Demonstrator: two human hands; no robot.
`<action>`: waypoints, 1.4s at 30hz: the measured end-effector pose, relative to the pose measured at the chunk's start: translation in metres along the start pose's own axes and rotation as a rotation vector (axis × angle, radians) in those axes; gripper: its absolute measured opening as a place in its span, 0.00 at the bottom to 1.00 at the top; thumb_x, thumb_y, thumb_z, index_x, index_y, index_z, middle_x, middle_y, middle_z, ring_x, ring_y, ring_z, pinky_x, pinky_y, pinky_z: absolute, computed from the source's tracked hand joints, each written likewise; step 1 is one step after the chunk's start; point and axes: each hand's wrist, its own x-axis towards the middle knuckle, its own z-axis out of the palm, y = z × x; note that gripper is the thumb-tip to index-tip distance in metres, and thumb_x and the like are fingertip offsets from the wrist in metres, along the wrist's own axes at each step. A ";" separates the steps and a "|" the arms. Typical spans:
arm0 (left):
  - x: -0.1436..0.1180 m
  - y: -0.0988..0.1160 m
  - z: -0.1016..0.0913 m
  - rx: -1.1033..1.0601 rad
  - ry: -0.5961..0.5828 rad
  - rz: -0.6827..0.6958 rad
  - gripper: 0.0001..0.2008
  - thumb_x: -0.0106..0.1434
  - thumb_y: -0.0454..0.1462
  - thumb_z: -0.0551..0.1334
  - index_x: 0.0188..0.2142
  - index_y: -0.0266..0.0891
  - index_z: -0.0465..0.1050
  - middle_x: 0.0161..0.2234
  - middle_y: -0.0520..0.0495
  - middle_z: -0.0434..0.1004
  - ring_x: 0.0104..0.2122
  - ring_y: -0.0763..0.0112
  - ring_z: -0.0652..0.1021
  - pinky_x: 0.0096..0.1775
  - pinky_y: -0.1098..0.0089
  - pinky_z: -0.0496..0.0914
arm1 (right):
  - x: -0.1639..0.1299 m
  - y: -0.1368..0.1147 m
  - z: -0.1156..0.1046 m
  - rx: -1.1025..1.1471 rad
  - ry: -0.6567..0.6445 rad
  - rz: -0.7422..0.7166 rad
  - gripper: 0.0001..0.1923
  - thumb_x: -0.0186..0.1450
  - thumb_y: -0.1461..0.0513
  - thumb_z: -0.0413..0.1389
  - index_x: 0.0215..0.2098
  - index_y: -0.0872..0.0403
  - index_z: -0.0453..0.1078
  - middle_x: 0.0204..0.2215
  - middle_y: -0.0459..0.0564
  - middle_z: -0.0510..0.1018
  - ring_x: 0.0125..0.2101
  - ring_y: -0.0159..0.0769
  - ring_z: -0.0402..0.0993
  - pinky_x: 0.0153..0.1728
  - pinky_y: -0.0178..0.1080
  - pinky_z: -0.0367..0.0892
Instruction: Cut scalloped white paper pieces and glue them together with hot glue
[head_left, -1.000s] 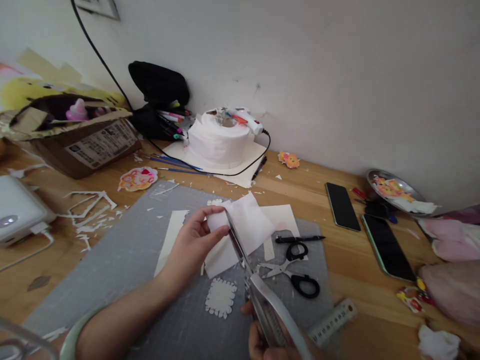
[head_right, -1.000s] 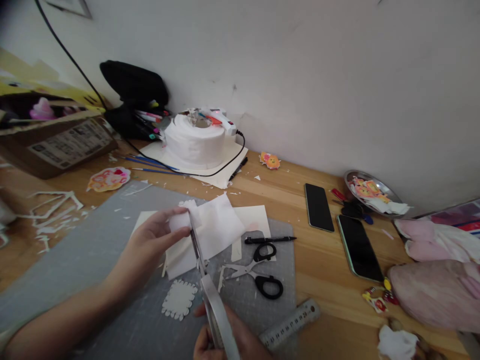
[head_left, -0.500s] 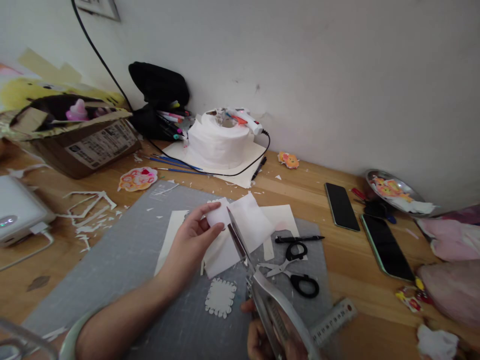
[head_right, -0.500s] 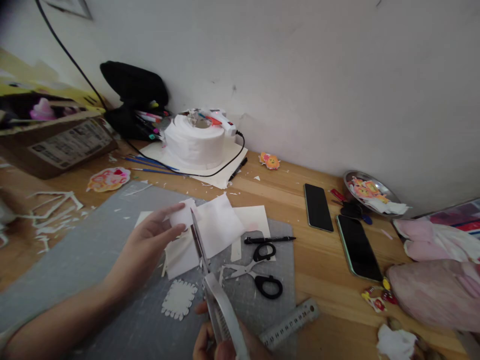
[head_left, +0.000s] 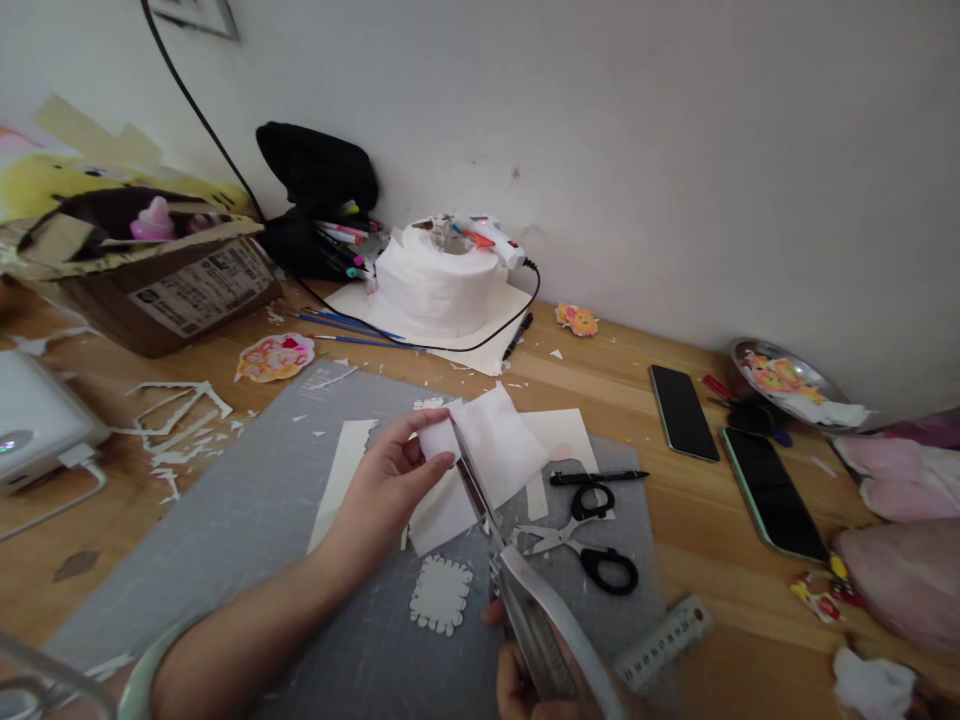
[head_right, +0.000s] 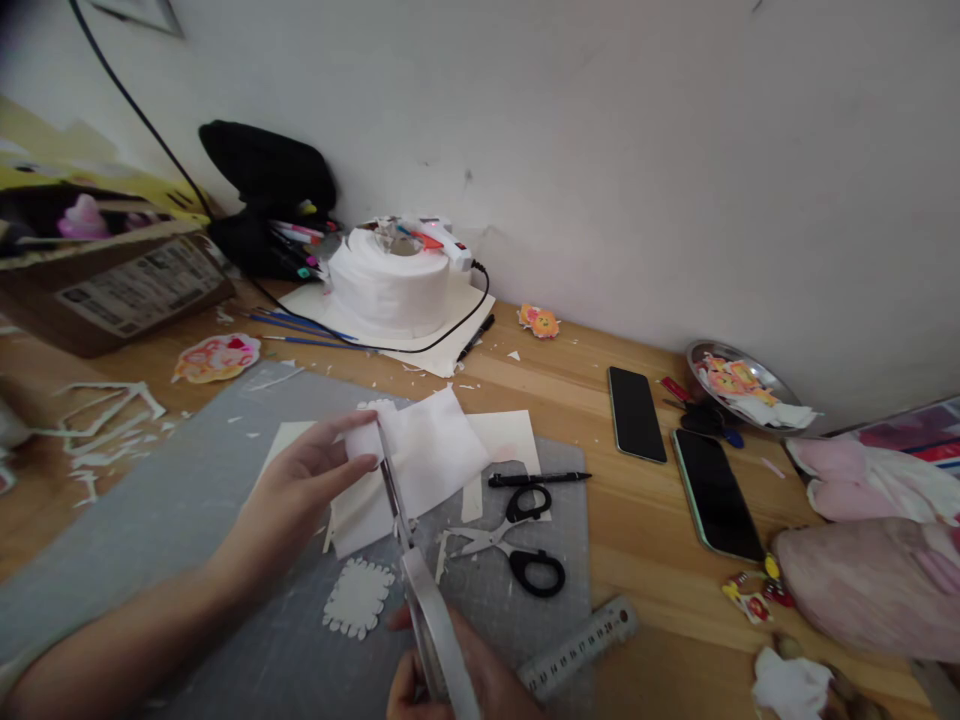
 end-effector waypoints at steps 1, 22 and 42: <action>0.000 0.000 0.000 -0.001 -0.004 0.000 0.22 0.47 0.37 0.66 0.44 0.41 0.68 0.29 0.53 0.75 0.27 0.72 0.73 0.29 0.74 0.66 | -0.001 0.002 -0.002 0.017 -0.003 -0.007 0.35 0.47 0.46 0.61 0.50 0.51 0.60 0.20 0.37 0.60 0.17 0.22 0.55 0.20 0.28 0.53; 0.000 -0.001 0.000 0.030 0.059 0.069 0.24 0.48 0.38 0.65 0.47 0.39 0.69 0.26 0.53 0.74 0.27 0.72 0.72 0.30 0.74 0.65 | 0.011 -0.007 0.004 0.325 -0.213 -0.041 0.37 0.50 0.44 0.59 0.53 0.50 0.58 0.20 0.39 0.63 0.17 0.23 0.56 0.20 0.29 0.55; 0.000 -0.001 0.000 0.026 0.060 0.090 0.23 0.46 0.36 0.65 0.44 0.40 0.70 0.29 0.52 0.74 0.29 0.72 0.72 0.32 0.73 0.65 | 0.007 -0.008 0.004 0.272 -0.180 -0.050 0.34 0.50 0.45 0.60 0.49 0.52 0.60 0.20 0.39 0.62 0.18 0.23 0.57 0.24 0.31 0.55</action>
